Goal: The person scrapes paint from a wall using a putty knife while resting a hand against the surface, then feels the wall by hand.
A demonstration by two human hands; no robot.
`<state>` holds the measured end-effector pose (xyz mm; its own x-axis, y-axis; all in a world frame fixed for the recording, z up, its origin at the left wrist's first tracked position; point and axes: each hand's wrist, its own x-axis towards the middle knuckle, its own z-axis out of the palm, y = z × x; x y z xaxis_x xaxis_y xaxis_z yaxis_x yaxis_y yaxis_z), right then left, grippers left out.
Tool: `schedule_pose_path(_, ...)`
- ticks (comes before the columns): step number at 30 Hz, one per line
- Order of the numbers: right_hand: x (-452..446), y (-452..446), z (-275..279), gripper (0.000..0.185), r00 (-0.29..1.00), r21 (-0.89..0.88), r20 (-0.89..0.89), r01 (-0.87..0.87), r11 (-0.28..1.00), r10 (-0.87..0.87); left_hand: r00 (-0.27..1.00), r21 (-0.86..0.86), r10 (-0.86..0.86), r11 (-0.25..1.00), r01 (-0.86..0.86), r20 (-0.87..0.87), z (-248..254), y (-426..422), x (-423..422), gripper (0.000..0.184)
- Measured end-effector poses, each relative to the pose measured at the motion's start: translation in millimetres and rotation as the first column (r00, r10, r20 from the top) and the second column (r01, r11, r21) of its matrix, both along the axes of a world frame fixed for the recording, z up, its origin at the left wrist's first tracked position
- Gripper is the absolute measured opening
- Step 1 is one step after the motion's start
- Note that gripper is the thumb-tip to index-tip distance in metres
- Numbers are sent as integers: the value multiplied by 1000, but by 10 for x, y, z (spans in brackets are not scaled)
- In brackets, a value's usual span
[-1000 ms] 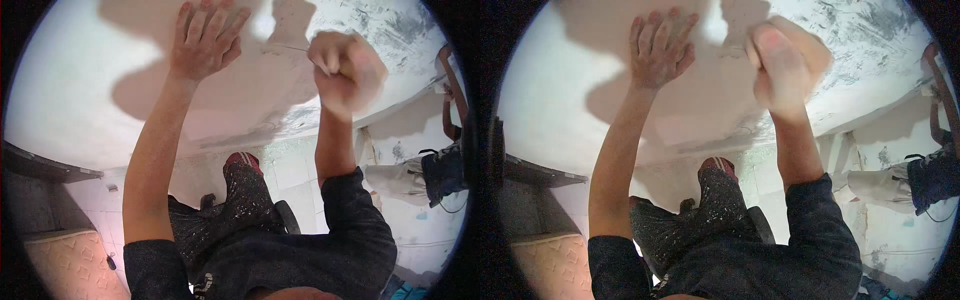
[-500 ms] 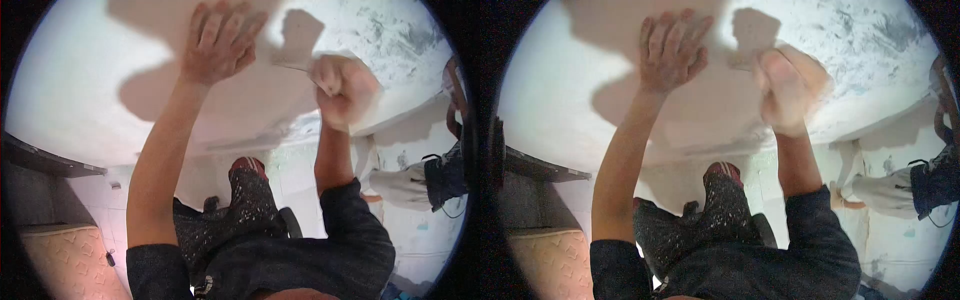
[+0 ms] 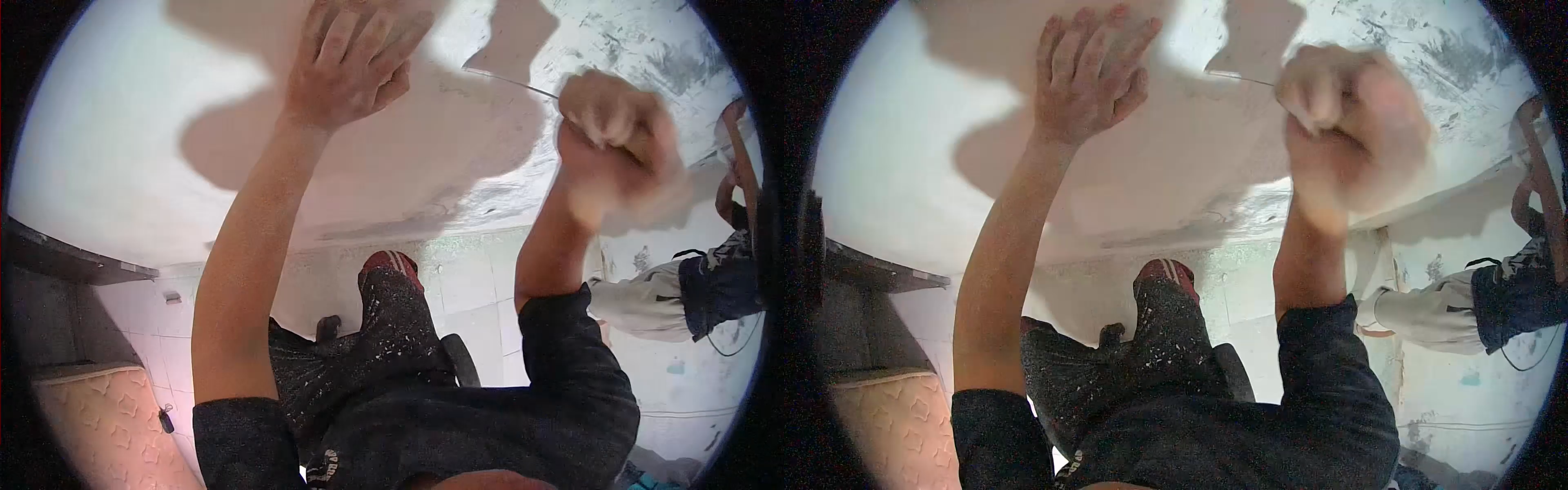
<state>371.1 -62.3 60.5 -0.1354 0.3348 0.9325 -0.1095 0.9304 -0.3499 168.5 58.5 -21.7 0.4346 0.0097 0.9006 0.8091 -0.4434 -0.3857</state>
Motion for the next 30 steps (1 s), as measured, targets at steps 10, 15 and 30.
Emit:
schedule_pose_path(10,-50,2,-134,28,996,-27,-14,91,995,-91,998,93,-44,995,40,42,-20,65,-41,47)
schedule_pose_path(15,-107,20,-196,32,974,99,136,168,981,-181,998,84,-37,996,33,47,7,62,-39,48)
schedule_pose_path(30,-44,-187,-21,26,987,40,49,-154,987,152,995,74,-81,994,76,59,20,-57,-31,48)
